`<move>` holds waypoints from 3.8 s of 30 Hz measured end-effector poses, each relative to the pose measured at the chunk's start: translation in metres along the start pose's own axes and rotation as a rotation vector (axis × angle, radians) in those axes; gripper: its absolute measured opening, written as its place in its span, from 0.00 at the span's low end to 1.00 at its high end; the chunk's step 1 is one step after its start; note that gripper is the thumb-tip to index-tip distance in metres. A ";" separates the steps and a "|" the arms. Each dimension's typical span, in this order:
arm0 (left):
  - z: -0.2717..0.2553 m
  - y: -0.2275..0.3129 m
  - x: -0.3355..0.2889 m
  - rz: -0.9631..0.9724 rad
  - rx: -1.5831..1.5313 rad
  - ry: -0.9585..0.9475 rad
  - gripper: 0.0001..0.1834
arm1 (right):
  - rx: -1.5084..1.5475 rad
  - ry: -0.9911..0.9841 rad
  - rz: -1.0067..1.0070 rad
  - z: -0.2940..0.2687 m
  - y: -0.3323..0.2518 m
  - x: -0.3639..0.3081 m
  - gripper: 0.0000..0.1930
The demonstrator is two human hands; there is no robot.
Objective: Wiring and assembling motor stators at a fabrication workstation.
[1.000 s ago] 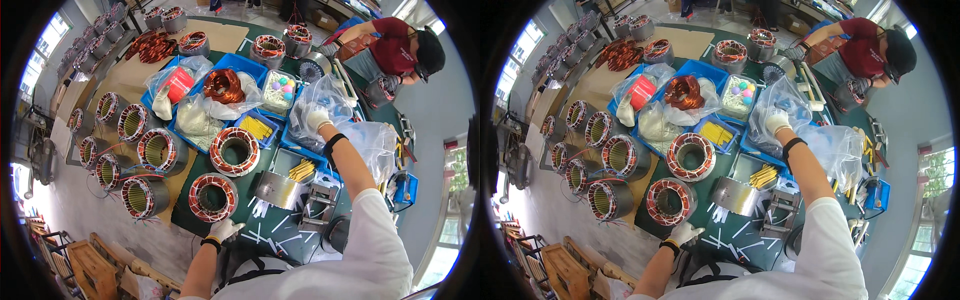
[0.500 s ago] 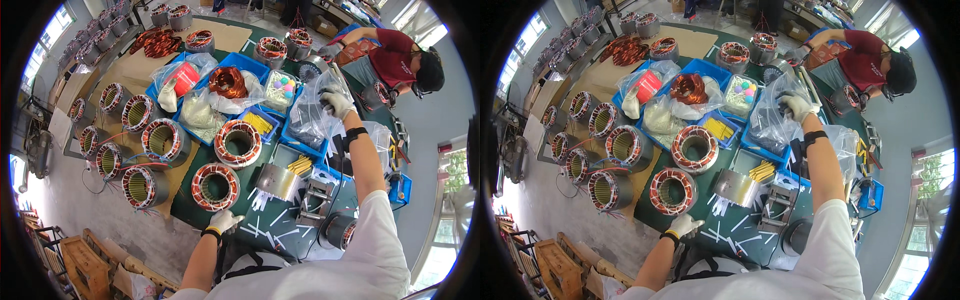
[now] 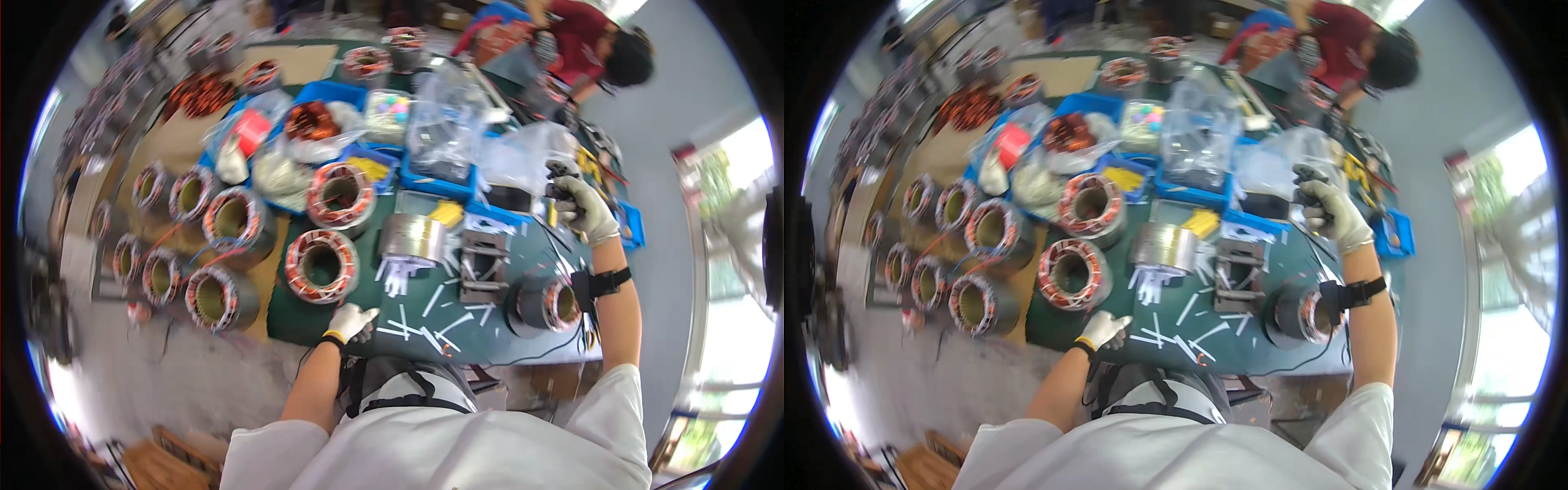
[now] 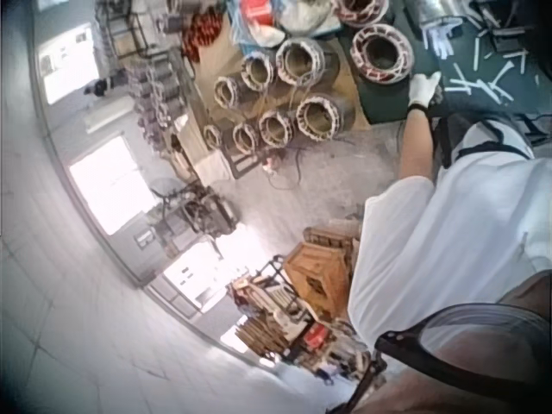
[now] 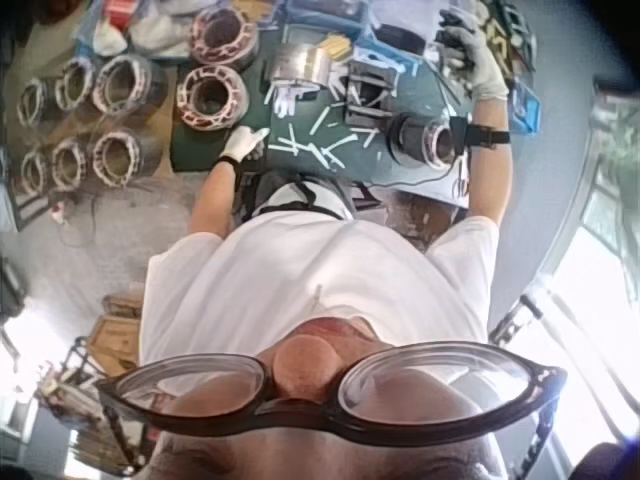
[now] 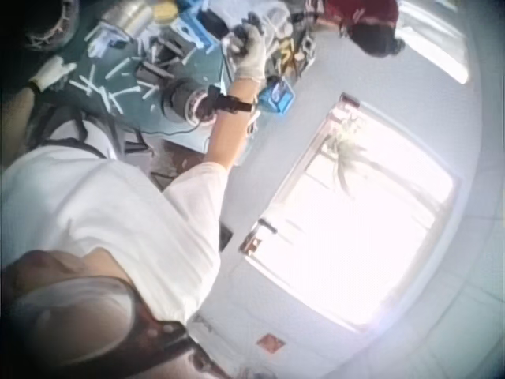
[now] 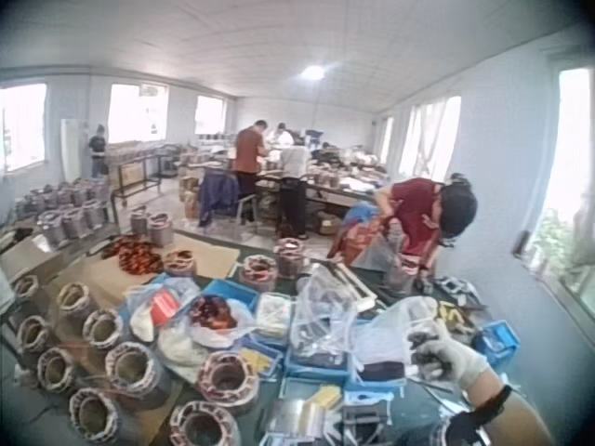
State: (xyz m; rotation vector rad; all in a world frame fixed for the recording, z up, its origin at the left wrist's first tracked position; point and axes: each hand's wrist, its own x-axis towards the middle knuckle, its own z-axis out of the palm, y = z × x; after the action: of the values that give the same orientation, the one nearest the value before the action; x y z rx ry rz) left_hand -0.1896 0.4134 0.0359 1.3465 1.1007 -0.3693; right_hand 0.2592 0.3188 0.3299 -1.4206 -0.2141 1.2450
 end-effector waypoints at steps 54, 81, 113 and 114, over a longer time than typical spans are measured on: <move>0.366 0.330 0.043 0.483 -0.604 0.000 0.16 | -1.034 0.520 -0.132 -0.426 0.280 -0.106 0.34; 0.279 0.245 -0.083 0.563 -0.557 0.473 0.27 | -0.776 -0.054 -0.461 -0.323 0.084 0.020 0.16; 0.101 0.239 -0.209 0.699 -0.149 0.633 0.23 | -0.523 -0.106 -0.849 -0.271 -0.112 -0.033 0.12; 0.099 0.256 -0.205 0.769 -0.142 0.566 0.21 | -0.238 -0.216 -0.791 -0.254 -0.121 -0.055 0.13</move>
State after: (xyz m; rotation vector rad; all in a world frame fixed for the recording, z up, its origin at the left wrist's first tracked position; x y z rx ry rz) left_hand -0.0514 0.3158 0.3339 1.6722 0.9340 0.6764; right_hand 0.4895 0.1615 0.3950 -1.2018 -0.9960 0.7148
